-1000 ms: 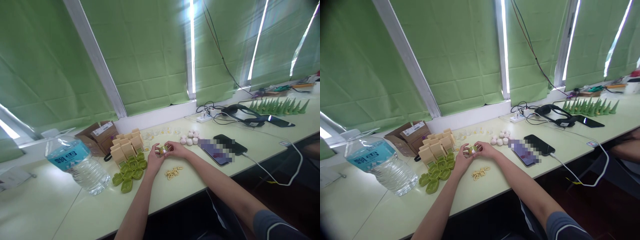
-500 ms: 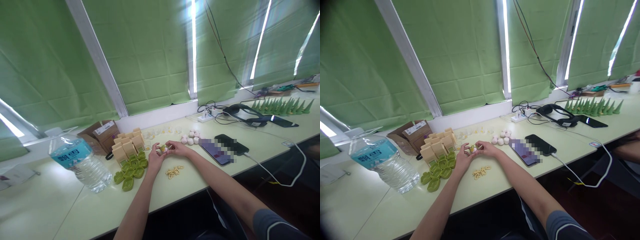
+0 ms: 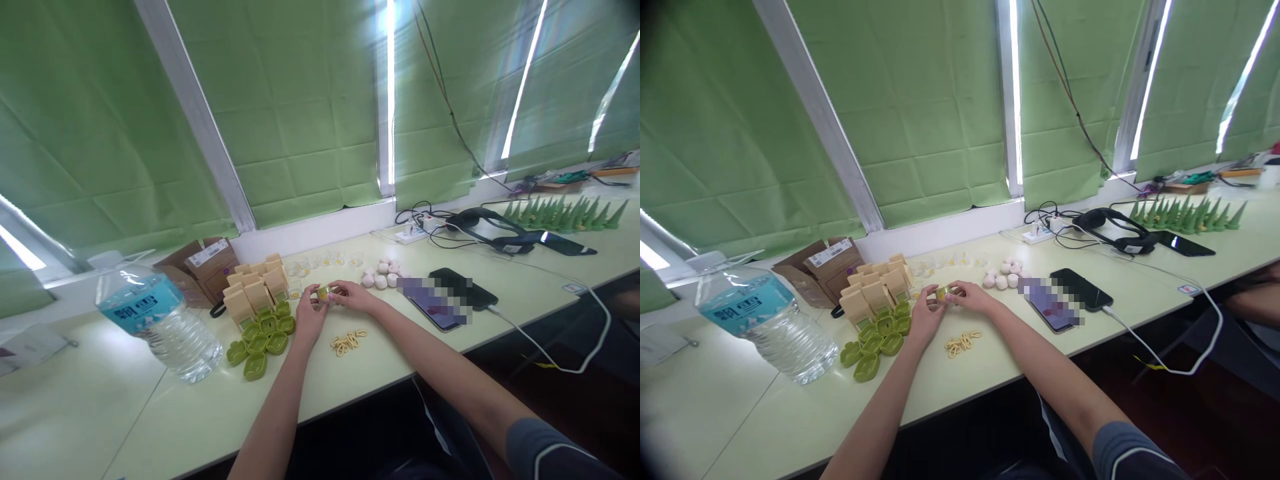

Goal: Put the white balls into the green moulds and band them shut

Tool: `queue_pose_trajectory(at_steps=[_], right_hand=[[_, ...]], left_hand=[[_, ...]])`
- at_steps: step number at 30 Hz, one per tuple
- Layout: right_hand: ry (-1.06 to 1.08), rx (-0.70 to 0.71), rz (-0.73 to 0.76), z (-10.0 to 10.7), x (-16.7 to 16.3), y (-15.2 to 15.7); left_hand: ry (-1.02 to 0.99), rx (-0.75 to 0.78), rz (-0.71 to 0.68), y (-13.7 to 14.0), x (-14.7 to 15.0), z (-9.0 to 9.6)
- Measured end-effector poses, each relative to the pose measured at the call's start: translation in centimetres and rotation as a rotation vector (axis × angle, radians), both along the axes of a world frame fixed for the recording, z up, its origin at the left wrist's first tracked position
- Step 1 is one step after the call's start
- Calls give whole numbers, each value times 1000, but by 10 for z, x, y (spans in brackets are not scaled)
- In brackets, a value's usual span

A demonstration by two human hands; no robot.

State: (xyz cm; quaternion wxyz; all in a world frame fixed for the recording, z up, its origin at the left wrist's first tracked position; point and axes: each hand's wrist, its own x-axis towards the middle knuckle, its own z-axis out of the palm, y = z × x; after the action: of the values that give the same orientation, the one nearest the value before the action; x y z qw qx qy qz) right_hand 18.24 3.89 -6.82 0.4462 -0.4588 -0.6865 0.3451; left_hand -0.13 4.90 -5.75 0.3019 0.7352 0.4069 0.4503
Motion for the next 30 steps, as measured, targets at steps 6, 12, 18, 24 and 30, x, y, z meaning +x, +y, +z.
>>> queue_pose_trajectory(at_steps=[6,12,18,24,30], right_hand=[[7,12,-70,-2,1,2],[16,71,-53,0,1,-1],[24,85,-61,-2,0,1],[11,147,-166,9,-3,-6],[78,60,-165,12,-3,-9]], left_hand=[[26,35,-21,0,1,-1],[-13,26,-3,4,1,-3],[-38,14,63,5,0,-2],[-40,-76,76,-3,-1,5],[252,28,-275,-33,3,23]])
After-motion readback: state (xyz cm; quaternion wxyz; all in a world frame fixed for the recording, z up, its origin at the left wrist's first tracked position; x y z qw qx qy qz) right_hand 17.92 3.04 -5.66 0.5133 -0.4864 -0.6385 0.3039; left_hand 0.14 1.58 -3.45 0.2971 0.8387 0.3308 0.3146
